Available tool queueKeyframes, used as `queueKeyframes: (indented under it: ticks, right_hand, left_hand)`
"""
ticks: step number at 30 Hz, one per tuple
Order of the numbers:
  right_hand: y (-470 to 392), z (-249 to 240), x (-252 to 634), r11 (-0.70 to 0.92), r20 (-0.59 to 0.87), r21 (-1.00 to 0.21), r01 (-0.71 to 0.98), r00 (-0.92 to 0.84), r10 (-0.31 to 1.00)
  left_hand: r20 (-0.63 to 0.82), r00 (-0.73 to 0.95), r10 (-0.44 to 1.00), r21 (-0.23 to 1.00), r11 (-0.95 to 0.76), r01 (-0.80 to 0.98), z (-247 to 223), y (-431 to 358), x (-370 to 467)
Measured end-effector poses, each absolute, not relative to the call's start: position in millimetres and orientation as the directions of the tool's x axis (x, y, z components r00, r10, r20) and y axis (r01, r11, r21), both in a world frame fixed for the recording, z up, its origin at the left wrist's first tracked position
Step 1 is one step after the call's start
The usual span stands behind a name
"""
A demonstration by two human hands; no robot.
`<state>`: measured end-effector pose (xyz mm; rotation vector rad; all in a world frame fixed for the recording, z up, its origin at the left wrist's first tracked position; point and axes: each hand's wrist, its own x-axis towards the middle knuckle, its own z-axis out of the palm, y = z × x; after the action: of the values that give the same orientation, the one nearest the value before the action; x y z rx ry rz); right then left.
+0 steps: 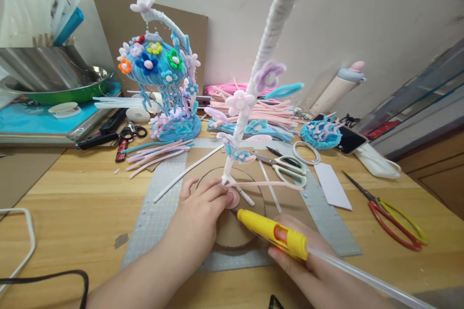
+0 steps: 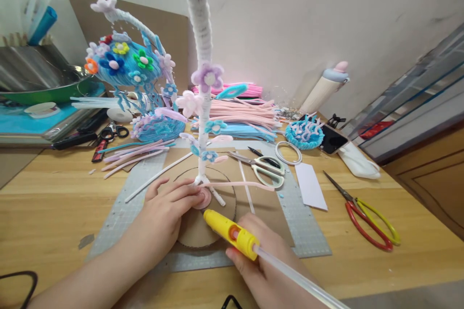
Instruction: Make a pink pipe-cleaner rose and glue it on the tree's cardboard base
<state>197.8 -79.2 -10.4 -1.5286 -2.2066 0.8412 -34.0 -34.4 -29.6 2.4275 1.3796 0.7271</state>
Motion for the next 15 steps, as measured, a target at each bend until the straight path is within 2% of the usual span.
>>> queueKeyframes:
  ticks: [5, 10, 13, 15]
  right_hand:
    - [-83, -14, 198, 0.291, 0.01, -0.609, 0.738, -0.36, 0.933]
    - [-79, -11, 205, 0.256, -0.053, -0.599, 0.759, -0.356, 0.933]
    - [-74, -10, 211, 0.129, -0.15, -0.632, 0.764, -0.284, 0.947]
    - [-71, -13, 214, -0.024, -0.262, -0.684, 0.729, -0.215, 0.941]
  left_hand:
    - [0.302, 0.418, 0.857, 0.457, -0.515, 0.725, -30, -34, -33]
    - [0.304, 0.416, 0.857, 0.453, -0.514, 0.728, -30, -33, -33]
    - [0.304, 0.417, 0.856, 0.451, -0.515, 0.729, -29, -34, -33]
    - [0.305, 0.412, 0.858, 0.453, -0.512, 0.73, -29, -34, -33]
